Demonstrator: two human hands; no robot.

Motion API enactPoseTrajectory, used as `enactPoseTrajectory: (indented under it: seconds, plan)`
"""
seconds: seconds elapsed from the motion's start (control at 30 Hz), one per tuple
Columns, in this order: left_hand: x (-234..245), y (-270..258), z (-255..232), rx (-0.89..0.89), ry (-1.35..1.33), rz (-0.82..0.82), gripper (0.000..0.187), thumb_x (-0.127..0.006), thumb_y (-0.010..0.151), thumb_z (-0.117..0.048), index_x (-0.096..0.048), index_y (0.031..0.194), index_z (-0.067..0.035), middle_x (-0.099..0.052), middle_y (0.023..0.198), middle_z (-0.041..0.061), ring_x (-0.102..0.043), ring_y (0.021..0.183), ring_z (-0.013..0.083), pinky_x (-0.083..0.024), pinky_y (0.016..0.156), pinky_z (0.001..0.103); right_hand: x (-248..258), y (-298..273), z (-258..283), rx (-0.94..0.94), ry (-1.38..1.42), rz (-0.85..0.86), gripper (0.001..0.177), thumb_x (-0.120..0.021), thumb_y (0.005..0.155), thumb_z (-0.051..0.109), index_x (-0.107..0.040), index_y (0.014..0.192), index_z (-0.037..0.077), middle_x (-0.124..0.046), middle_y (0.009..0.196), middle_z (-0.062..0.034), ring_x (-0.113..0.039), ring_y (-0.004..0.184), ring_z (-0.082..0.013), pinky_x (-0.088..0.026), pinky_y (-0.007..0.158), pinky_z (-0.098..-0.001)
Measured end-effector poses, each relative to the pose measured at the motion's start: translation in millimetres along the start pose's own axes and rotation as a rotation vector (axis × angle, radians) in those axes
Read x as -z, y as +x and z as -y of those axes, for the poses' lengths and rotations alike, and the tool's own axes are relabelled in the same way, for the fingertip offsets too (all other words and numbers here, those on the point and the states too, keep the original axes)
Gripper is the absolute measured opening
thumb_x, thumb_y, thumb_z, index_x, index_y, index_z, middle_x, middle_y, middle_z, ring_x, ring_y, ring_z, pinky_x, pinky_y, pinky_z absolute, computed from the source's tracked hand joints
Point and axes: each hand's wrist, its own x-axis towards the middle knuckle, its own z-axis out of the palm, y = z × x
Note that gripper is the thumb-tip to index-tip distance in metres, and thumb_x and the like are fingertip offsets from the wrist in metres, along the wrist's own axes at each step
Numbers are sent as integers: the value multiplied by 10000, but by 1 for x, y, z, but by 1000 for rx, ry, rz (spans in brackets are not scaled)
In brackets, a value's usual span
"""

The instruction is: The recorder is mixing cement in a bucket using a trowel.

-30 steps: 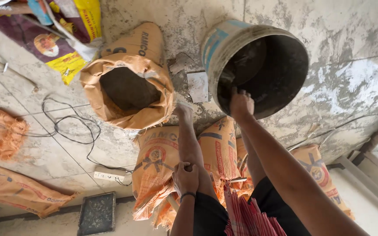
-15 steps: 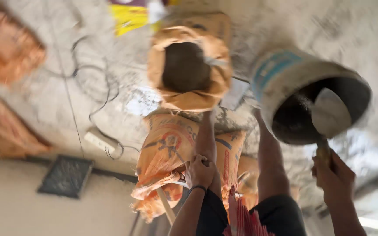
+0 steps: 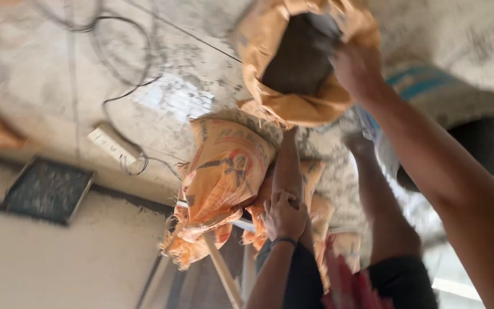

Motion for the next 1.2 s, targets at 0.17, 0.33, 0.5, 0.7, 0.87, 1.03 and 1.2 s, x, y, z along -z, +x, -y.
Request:
enactPoseTrajectory:
  seconds: [0.17,0.33,0.5,0.7,0.87,1.03,1.2]
  plan:
    - [3,2,-2,-43,-151,-123,202,-729,750,-318,-737,916,-203,-645,1213,-31,-543,1208,269,-409,1018,479,-24,6,15,5,129,151,289,-565,982,288,-756,939,77,-730,918,-193,-714,864,-372,-549,751,-548]
    - [0,-3,5,3,-199,-79,210,-732,709,-306,-748,897,-215,-659,1238,-49,-546,1152,287,-404,1017,462,-10,28,38,-162,339,323,434,-509,1034,387,-756,979,34,-732,1002,-248,-710,980,-411,-531,896,-552]
    - [5,22,-9,-91,-112,-117,257,-768,714,-323,-725,915,-169,-665,1138,11,-547,1105,307,-386,1023,500,-93,64,8,-206,539,332,474,-470,1059,387,-767,1080,18,-710,1024,-309,-677,981,-483,-517,890,-571]
    - [-21,10,-8,-67,-152,-92,152,-722,723,-287,-753,823,-177,-687,1188,-80,-565,1142,250,-479,962,446,-16,44,32,-329,707,625,547,-452,1083,463,-687,976,-19,-688,848,-289,-702,822,-444,-553,766,-542]
    - [-21,-1,-9,-34,-48,-92,166,-723,780,-325,-755,859,-182,-681,1191,-64,-566,1138,258,-480,982,439,-48,41,65,-127,885,428,611,-518,1054,548,-717,1000,-27,-692,956,-283,-671,870,-408,-533,811,-509]
    - [-34,5,-6,-6,8,-92,189,-727,761,-315,-743,910,-200,-670,1208,-40,-570,1158,244,-462,980,451,-14,14,52,-145,1073,503,635,-508,1053,579,-725,1070,-18,-703,956,-215,-652,839,-307,-545,776,-464]
    - [-57,0,-2,-117,79,-183,161,-712,794,-334,-769,833,-188,-685,1250,-54,-582,1168,252,-476,1003,443,30,-41,17,-213,1146,523,558,-452,1031,535,-714,1158,59,-728,847,-105,-695,717,-228,-561,689,-396]
